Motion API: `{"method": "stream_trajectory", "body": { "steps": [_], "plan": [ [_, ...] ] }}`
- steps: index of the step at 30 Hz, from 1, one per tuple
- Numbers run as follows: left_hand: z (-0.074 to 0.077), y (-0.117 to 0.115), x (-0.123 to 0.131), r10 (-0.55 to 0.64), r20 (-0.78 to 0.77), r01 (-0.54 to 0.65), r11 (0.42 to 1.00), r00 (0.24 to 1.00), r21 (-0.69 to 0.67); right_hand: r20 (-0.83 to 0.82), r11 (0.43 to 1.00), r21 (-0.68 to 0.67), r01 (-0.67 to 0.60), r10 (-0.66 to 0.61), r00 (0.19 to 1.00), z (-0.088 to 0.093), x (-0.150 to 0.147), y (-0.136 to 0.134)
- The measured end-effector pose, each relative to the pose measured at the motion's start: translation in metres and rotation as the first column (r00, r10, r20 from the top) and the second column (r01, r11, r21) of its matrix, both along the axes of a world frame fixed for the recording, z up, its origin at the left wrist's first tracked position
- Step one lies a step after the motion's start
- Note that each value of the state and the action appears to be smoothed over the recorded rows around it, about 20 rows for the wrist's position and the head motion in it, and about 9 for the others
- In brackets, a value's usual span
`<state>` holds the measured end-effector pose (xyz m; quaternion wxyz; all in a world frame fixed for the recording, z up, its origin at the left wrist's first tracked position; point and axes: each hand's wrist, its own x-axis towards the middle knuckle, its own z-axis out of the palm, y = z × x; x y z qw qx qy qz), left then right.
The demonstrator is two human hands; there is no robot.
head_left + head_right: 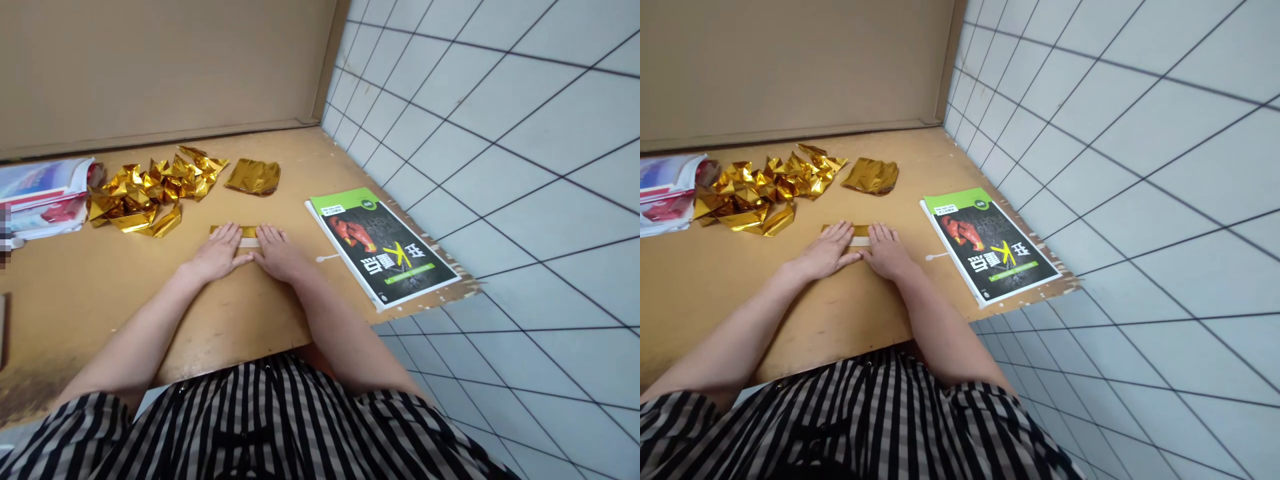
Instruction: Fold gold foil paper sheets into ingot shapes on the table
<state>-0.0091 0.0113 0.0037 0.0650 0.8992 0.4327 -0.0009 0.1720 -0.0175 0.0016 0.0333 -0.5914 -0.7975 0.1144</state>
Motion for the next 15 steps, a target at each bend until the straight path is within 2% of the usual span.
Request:
{"method": "stream_trajectory", "body": {
  "steps": [3, 6, 15],
  "plan": [
    [-0.004, -0.001, 0.016, -0.101, 0.063, 0.104, 0.993, 0.993, -0.058, -0.002, 1.000, -0.010, -0.002, 0.002, 1.000, -0.001, 0.000, 0.001],
    [-0.009, -0.001, 0.019, -0.104, 0.077, 0.110, 0.990, 0.992, -0.084, -0.008, 1.000, -0.019, -0.004, 0.004, 1.000, -0.001, 0.000, 0.001],
    [-0.015, -0.002, -0.024, -0.022, 0.026, 0.023, 0.999, 0.999, -0.038, -0.005, 0.999, -0.038, 0.015, -0.015, 1.000, 0.004, 0.000, -0.002]
  ]
}}
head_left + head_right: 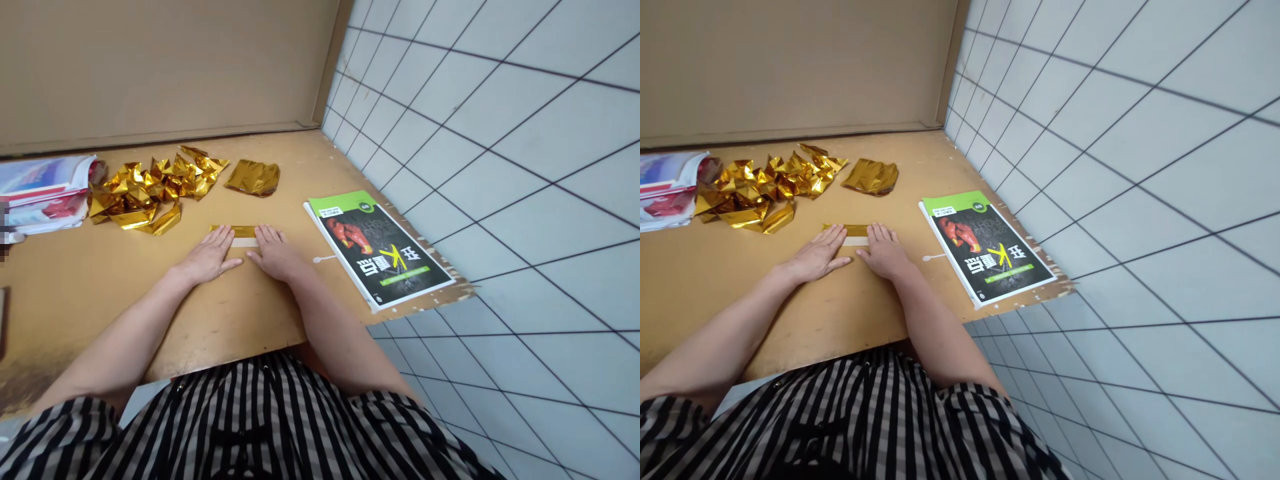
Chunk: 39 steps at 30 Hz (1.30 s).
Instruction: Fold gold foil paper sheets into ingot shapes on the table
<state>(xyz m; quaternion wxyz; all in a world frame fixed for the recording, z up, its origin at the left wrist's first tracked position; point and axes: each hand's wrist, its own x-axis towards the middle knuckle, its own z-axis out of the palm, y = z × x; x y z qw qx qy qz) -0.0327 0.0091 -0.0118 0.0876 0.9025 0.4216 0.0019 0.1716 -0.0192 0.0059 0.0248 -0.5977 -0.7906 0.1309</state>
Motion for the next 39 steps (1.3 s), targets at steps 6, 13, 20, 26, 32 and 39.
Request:
{"method": "stream_trajectory", "body": {
  "steps": [6, 13, 20, 26, 32, 39],
  "plan": [
    [-0.002, 0.000, -0.012, 0.031, 0.007, -0.031, 0.999, 0.999, 0.025, 0.002, 1.000, -0.013, 0.001, -0.001, 1.000, 0.004, -0.001, -0.001],
    [0.001, -0.002, -0.007, 0.043, -0.006, -0.043, 0.999, 0.999, 0.016, -0.006, 1.000, 0.018, 0.008, -0.008, 1.000, -0.001, -0.001, 0.001],
    [-0.005, 0.001, -0.010, 0.030, 0.009, -0.030, 0.999, 1.000, 0.023, -0.043, 0.984, 0.141, -0.110, 0.117, 0.992, 0.002, -0.032, 0.002],
    [-0.008, 0.003, -0.012, 0.007, 0.050, -0.009, 0.999, 0.999, 0.045, -0.079, 0.981, 0.008, -0.194, 0.194, 0.978, 0.007, -0.045, 0.006],
    [-0.001, -0.002, -0.008, 0.044, 0.018, -0.044, 0.999, 0.999, 0.014, -0.038, 0.991, 0.003, -0.133, 0.133, 0.990, 0.002, -0.011, 0.009],
    [0.006, -0.001, -0.006, 0.077, 0.001, -0.077, 0.997, 0.997, 0.020, 0.001, 0.996, 0.032, -0.083, 0.083, 0.997, 0.008, 0.004, 0.005]
  ]
}}
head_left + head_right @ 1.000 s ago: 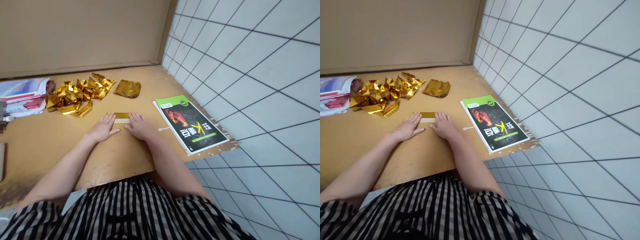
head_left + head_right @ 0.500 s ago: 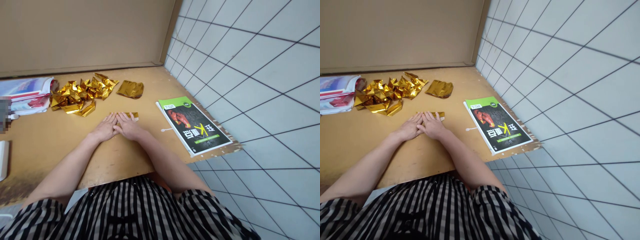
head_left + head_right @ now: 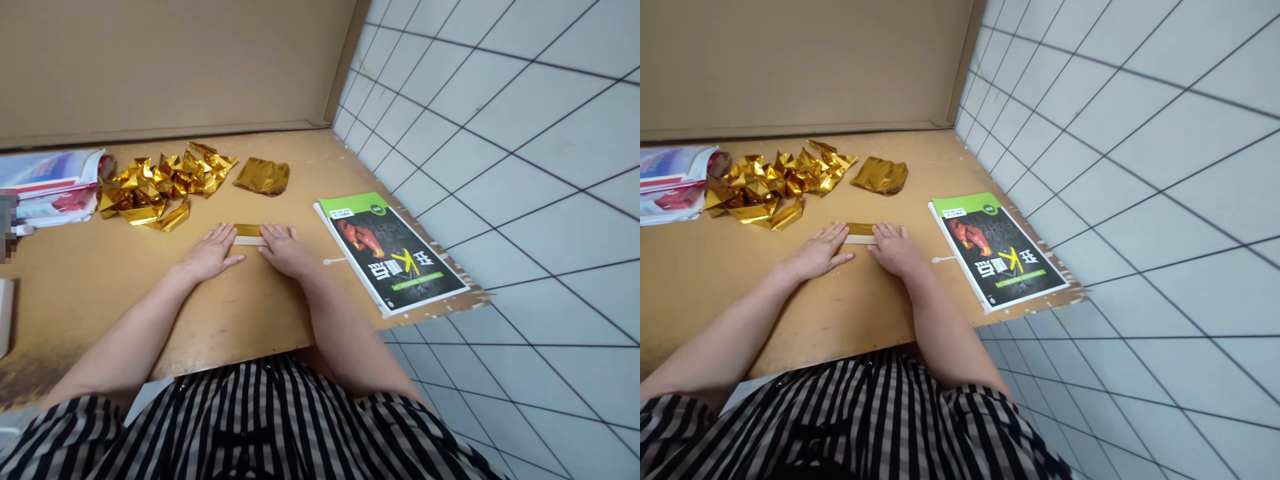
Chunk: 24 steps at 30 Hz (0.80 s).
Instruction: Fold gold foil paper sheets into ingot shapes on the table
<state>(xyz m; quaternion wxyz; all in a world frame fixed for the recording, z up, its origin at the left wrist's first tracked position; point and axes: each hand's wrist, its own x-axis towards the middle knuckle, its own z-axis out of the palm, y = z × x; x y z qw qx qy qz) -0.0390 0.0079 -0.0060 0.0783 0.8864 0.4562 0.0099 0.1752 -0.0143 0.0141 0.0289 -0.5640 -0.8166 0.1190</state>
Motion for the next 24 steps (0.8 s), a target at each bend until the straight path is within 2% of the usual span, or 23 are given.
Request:
{"method": "stream_trajectory", "body": {
  "steps": [5, 11, 15, 18, 21, 24],
  "plan": [
    [0.001, 0.007, -0.001, 0.056, 0.033, -0.058, 0.996, 0.998, 0.073, 0.064, 0.990, 0.140, 0.014, -0.023, 0.998, 0.006, -0.018, -0.010],
    [0.001, 0.015, -0.004, 0.072, 0.085, -0.085, 0.984, 0.994, 0.160, 0.067, 0.950, 0.190, -0.249, 0.240, 0.968, 0.005, -0.039, -0.025],
    [0.002, 0.019, -0.006, 0.074, 0.066, -0.081, 0.990, 0.995, 0.115, -0.019, 0.903, 0.203, -0.378, 0.390, 0.921, 0.003, -0.053, -0.035],
    [0.003, 0.022, -0.008, 0.027, 0.074, -0.030, 0.998, 0.997, 0.047, -0.106, 0.875, 0.198, -0.442, 0.468, 0.878, 0.001, -0.057, -0.034],
    [0.005, 0.023, -0.009, -0.052, 0.099, 0.054, 0.998, 0.994, -0.020, -0.214, 0.896, 0.207, -0.393, 0.434, 0.875, -0.001, -0.050, -0.024],
    [0.006, 0.024, -0.007, -0.121, 0.130, 0.129, 0.990, 0.984, -0.057, -0.314, 0.947, 0.273, -0.169, 0.254, 0.915, -0.005, -0.037, -0.008]
  ]
}}
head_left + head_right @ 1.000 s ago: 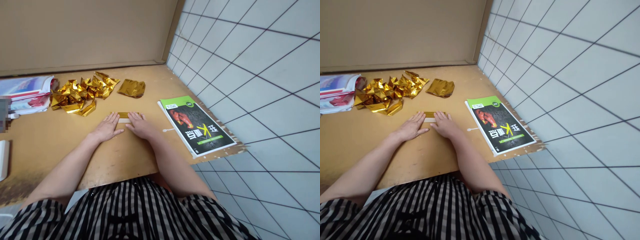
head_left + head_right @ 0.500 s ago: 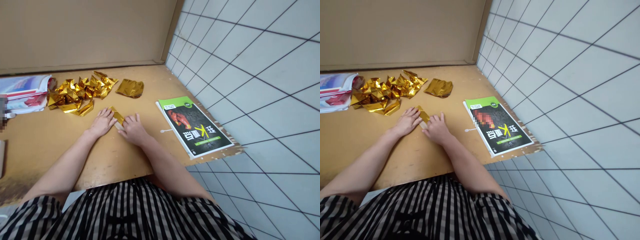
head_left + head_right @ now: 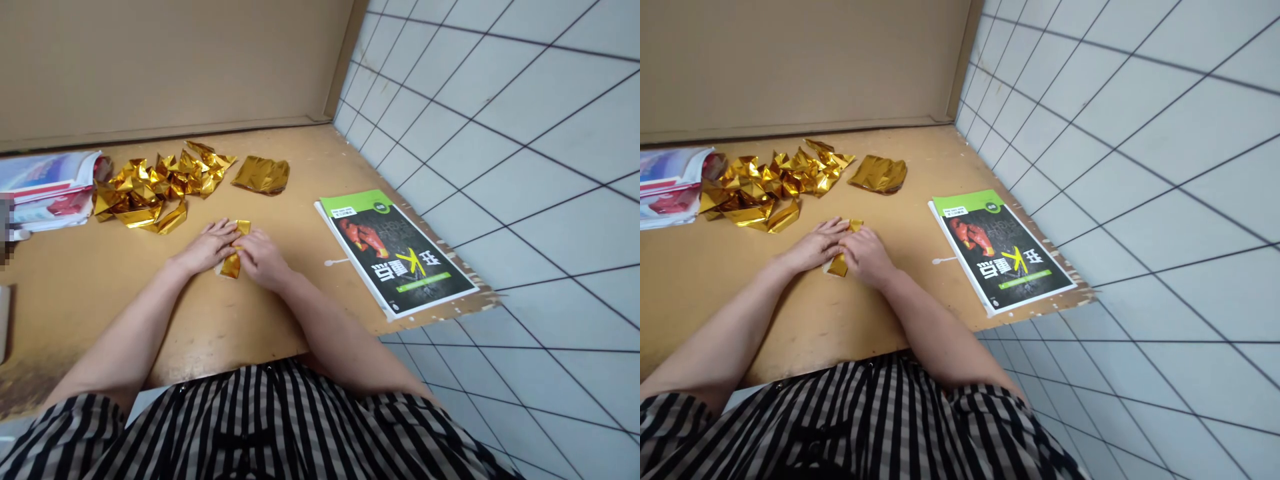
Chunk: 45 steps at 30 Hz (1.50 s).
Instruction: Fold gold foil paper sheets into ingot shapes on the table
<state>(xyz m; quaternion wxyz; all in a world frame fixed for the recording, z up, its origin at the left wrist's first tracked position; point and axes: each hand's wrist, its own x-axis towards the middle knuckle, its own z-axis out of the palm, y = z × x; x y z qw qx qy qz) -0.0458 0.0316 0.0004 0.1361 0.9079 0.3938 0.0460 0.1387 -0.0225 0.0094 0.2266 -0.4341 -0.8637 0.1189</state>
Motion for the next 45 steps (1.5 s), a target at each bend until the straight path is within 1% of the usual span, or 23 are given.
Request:
{"method": "stream_trajectory", "body": {
  "steps": [2, 5, 7, 9, 11, 12, 14, 17, 19, 21, 24, 32, 35, 38, 40, 42, 45],
  "plan": [
    [-0.001, 0.002, 0.001, -0.036, 0.029, 0.036, 0.999, 0.999, -0.002, -0.010, 0.998, -0.005, 0.059, -0.059, 0.998, -0.002, 0.008, 0.009],
    [-0.002, 0.006, -0.001, -0.045, 0.063, 0.044, 0.999, 0.997, 0.025, 0.095, 0.996, -0.067, 0.051, -0.045, 0.994, -0.005, 0.013, 0.015],
    [-0.002, 0.009, -0.005, -0.002, 0.059, -0.002, 0.998, 0.998, 0.063, 0.194, 0.994, -0.099, 0.049, -0.029, 0.981, -0.006, 0.011, 0.014],
    [0.001, 0.010, -0.010, 0.076, 0.048, -0.082, 0.988, 0.996, 0.127, 0.270, 0.992, -0.094, 0.082, -0.054, 0.961, -0.005, 0.008, 0.012],
    [0.006, 0.006, -0.012, 0.150, 0.048, -0.157, 0.967, 0.988, 0.202, 0.316, 0.985, -0.065, 0.158, -0.130, 0.940, -0.004, 0.005, 0.009],
    [0.008, 0.003, -0.011, 0.167, 0.051, -0.175, 0.957, 0.985, 0.233, 0.330, 0.978, -0.051, 0.204, -0.176, 0.927, -0.003, 0.004, 0.007],
    [0.010, -0.004, -0.006, 0.144, 0.058, -0.154, 0.950, 0.988, 0.271, 0.351, 0.955, -0.037, 0.295, -0.264, 0.898, -0.001, 0.004, 0.006],
    [0.005, -0.015, 0.009, 0.009, 0.045, -0.020, 0.969, 0.999, 0.248, 0.370, 0.916, -0.032, 0.399, -0.360, 0.856, 0.000, 0.005, 0.005],
    [-0.001, -0.020, 0.017, -0.042, 0.020, 0.037, 0.978, 0.999, 0.207, 0.372, 0.898, -0.022, 0.439, -0.401, 0.837, 0.000, 0.006, 0.004],
    [-0.007, -0.023, 0.021, -0.038, 0.003, 0.037, 0.984, 0.999, 0.175, 0.368, 0.892, -0.011, 0.453, -0.417, 0.831, 0.000, 0.006, 0.004],
    [-0.011, -0.023, 0.020, 0.005, -0.003, -0.005, 0.988, 1.000, 0.154, 0.370, 0.897, -0.008, 0.442, -0.408, 0.835, -0.002, 0.006, 0.004],
    [-0.009, -0.022, 0.019, 0.066, -0.015, -0.064, 0.993, 0.998, 0.097, 0.328, 0.910, 0.001, 0.415, -0.393, 0.859, -0.008, 0.007, 0.011],
    [-0.013, -0.020, 0.018, 0.074, 0.011, -0.074, 0.994, 0.997, 0.083, 0.287, 0.941, 0.018, 0.339, -0.329, 0.900, -0.011, 0.005, 0.013],
    [-0.017, -0.019, 0.016, 0.061, 0.040, -0.064, 0.995, 0.997, 0.075, 0.247, 0.978, -0.049, 0.202, -0.184, 0.951, -0.014, 0.001, 0.014],
    [-0.019, -0.018, 0.014, 0.049, 0.040, -0.052, 0.996, 0.998, 0.074, 0.231, 0.982, -0.124, 0.144, -0.113, 0.966, -0.014, -0.001, 0.015],
    [-0.020, -0.018, 0.014, 0.052, 0.024, -0.053, 0.996, 0.998, 0.077, 0.227, 0.974, -0.180, 0.136, -0.093, 0.969, -0.014, -0.001, 0.016],
    [-0.020, -0.018, 0.015, 0.064, 0.002, -0.064, 0.994, 0.998, 0.088, 0.240, 0.961, -0.223, 0.162, -0.107, 0.965, -0.014, 0.004, 0.018]
  ]
}}
